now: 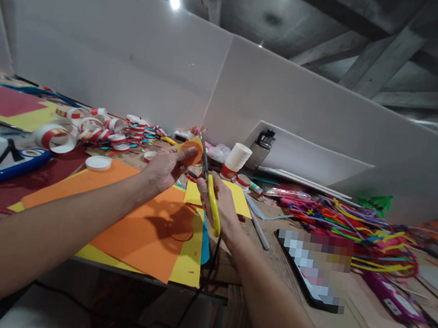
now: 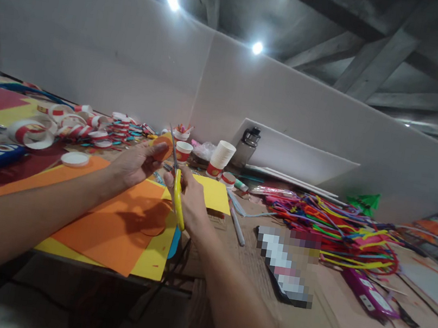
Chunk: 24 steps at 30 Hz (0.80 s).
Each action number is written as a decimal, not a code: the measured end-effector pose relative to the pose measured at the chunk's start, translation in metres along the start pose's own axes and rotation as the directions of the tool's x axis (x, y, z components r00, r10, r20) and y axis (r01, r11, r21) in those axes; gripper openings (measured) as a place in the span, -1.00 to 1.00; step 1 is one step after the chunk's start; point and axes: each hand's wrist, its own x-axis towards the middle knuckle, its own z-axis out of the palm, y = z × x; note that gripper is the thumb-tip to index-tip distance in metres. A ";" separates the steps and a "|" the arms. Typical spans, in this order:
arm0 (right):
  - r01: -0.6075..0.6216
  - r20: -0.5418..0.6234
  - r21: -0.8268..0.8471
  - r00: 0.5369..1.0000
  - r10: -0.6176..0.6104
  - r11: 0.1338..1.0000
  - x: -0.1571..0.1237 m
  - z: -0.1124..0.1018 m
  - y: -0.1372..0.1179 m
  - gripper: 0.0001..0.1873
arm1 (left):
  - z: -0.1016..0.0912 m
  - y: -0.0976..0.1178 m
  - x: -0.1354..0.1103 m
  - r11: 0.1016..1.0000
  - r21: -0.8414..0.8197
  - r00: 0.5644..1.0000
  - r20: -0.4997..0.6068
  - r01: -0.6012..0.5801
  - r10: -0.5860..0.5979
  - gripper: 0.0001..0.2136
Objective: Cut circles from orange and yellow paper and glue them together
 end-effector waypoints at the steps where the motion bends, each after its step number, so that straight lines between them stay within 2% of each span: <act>1: 0.005 -0.003 -0.008 1.000 -0.005 1.000 0.000 0.000 0.000 -0.58 | 0.000 0.000 0.000 1.000 -0.002 1.000 -0.005 0.000 0.000 -0.90; 18: 0.035 -0.040 -0.120 0.998 -0.040 0.992 -0.002 -0.004 -0.011 -0.56 | -0.001 0.002 0.004 0.999 0.037 1.000 0.027 -0.011 0.010 -0.80; 24: 0.023 -0.015 -0.091 1.000 -0.024 0.996 -0.002 -0.006 -0.012 -0.58 | 0.000 0.007 0.003 0.998 0.067 1.000 0.015 0.001 -0.002 -0.84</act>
